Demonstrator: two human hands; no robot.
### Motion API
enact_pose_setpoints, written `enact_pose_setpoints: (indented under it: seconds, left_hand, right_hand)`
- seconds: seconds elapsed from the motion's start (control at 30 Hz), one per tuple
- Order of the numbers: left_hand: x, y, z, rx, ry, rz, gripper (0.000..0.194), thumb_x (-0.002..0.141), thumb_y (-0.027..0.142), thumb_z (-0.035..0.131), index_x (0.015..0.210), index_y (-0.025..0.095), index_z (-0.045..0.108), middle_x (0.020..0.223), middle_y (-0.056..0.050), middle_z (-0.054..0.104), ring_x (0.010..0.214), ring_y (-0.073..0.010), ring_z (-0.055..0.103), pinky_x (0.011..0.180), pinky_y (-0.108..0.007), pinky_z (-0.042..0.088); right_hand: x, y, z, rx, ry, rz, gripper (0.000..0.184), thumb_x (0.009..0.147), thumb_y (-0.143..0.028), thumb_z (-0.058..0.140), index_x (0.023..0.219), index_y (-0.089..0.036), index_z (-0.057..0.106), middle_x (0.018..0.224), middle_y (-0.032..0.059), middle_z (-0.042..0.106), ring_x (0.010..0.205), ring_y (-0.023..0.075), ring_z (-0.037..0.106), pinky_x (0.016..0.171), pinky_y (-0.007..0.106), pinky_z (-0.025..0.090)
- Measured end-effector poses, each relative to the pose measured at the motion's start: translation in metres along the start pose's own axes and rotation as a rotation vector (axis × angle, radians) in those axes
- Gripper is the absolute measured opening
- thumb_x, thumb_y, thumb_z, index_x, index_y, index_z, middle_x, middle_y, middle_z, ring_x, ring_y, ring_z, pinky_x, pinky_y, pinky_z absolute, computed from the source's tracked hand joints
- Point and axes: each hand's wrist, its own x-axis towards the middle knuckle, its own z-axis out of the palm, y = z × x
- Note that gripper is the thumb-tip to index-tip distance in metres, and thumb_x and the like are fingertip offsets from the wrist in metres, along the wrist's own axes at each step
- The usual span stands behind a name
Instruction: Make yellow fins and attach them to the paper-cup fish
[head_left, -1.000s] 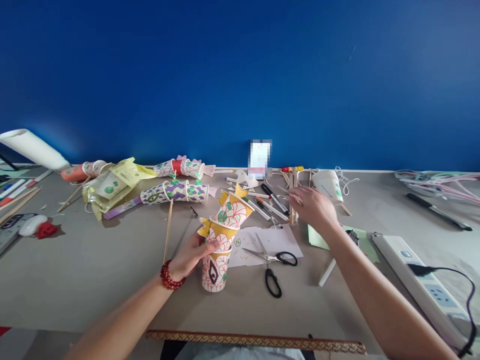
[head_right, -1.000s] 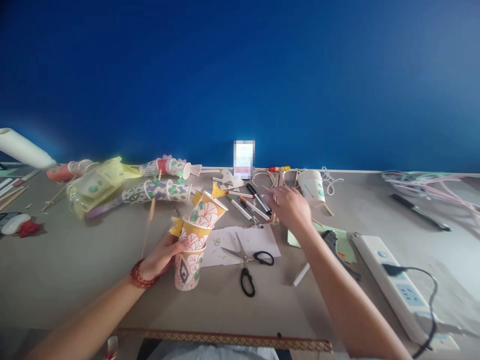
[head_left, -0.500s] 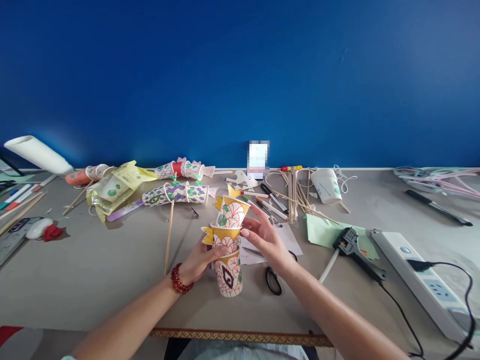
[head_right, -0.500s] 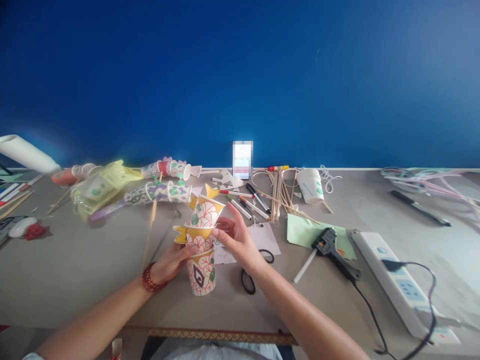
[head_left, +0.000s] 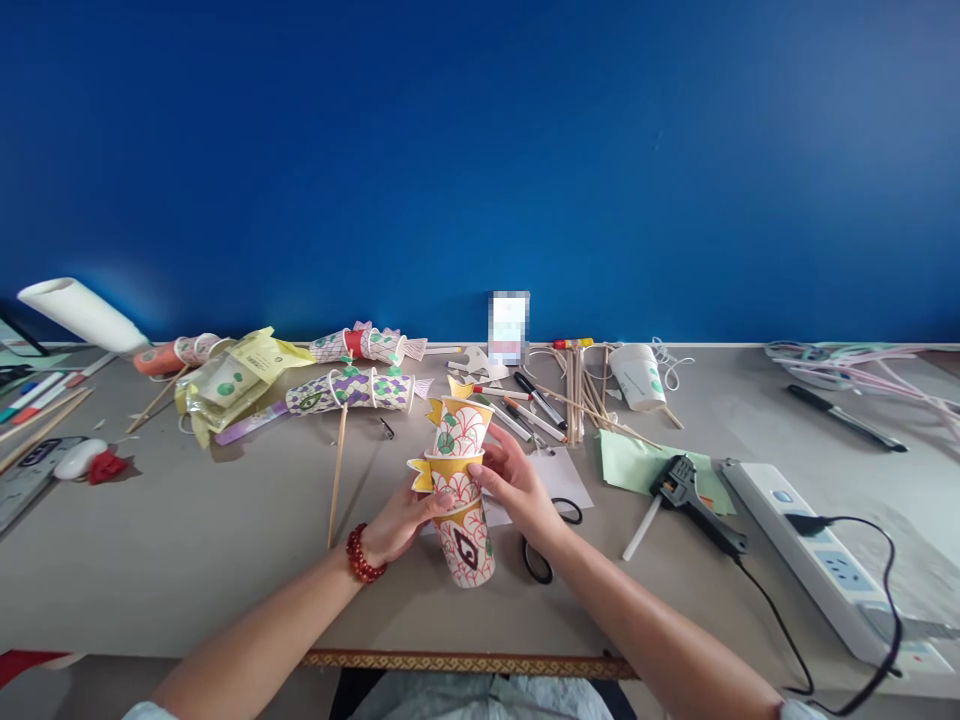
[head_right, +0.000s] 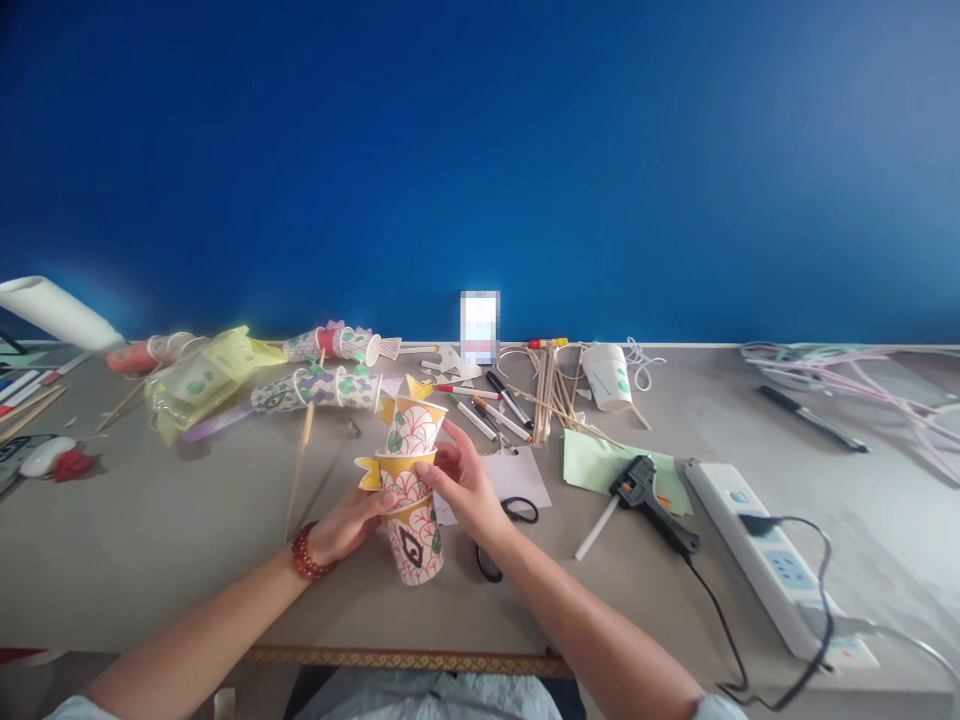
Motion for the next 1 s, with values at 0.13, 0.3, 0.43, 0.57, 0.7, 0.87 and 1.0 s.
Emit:
enact_pose_setpoints:
  seconds: [0.13,0.3,0.43,0.57,0.7,0.87,1.0]
  left_hand:
    - [0.001,0.0,-0.002,-0.011,-0.017,0.004,0.045,0.072,0.043,0.083,0.109,0.019,0.073,0.111,-0.01,0.074,0.102,-0.0286,0.069,0.091,-0.042,0.054]
    - [0.001,0.002,-0.004,-0.032,-0.011,-0.002,0.046,0.073,0.046,0.082,0.11,0.019,0.073,0.108,-0.01,0.075,0.099,-0.0274,0.07,0.089,-0.04,0.054]
    - [0.003,0.003,-0.006,-0.03,-0.04,-0.022,0.048,0.072,0.047,0.082,0.109,0.018,0.073,0.105,-0.011,0.076,0.097,-0.0283,0.071,0.087,-0.041,0.054]
    - [0.005,0.003,-0.007,-0.029,-0.045,-0.037,0.049,0.072,0.048,0.082,0.11,0.019,0.072,0.103,-0.01,0.076,0.097,-0.03,0.071,0.088,-0.043,0.054]
    - [0.005,-0.001,-0.009,-0.02,-0.041,-0.073,0.051,0.073,0.05,0.081,0.113,0.02,0.071,0.105,-0.01,0.076,0.1,-0.0311,0.07,0.09,-0.044,0.052]
    - [0.006,-0.01,-0.015,-0.076,-0.095,-0.109,0.049,0.077,0.056,0.075,0.111,0.02,0.072,0.109,-0.012,0.075,0.102,-0.0322,0.069,0.089,-0.045,0.052]
    - [0.007,-0.015,-0.02,-0.132,-0.126,-0.089,0.057,0.078,0.061,0.072,0.119,0.023,0.068,0.116,-0.012,0.073,0.11,-0.0334,0.067,0.093,-0.046,0.051]
  right_hand:
    - [0.0,0.0,-0.001,-0.018,0.012,-0.01,0.066,0.084,-0.043,0.076,0.139,-0.026,0.044,0.12,0.0091,0.071,0.105,0.0262,0.068,0.09,0.041,0.055]
    - [0.0,-0.002,0.0,-0.005,0.007,0.006,0.066,0.082,-0.045,0.077,0.137,-0.026,0.047,0.122,0.0101,0.069,0.104,0.0273,0.069,0.089,0.043,0.056]
    - [0.001,-0.005,0.0,0.018,-0.032,0.024,0.06,0.083,-0.045,0.076,0.134,-0.027,0.05,0.122,0.0095,0.07,0.107,0.0279,0.069,0.089,0.042,0.056]
    - [0.001,-0.005,-0.001,0.045,-0.093,0.041,0.055,0.086,-0.046,0.073,0.133,-0.027,0.052,0.125,0.0094,0.07,0.112,0.0289,0.068,0.094,0.044,0.055]
    - [0.001,-0.005,0.0,0.078,-0.105,0.071,0.055,0.085,-0.046,0.074,0.132,-0.027,0.053,0.126,0.0099,0.07,0.115,0.0297,0.066,0.096,0.045,0.055]
    - [-0.001,-0.007,0.001,0.093,-0.043,0.095,0.054,0.084,-0.045,0.075,0.13,-0.027,0.054,0.126,0.0095,0.07,0.115,0.0292,0.067,0.094,0.043,0.056]
    - [-0.001,-0.009,0.002,0.088,-0.022,0.12,0.055,0.084,-0.046,0.075,0.13,-0.027,0.054,0.123,0.0096,0.071,0.113,0.0298,0.068,0.093,0.044,0.056]
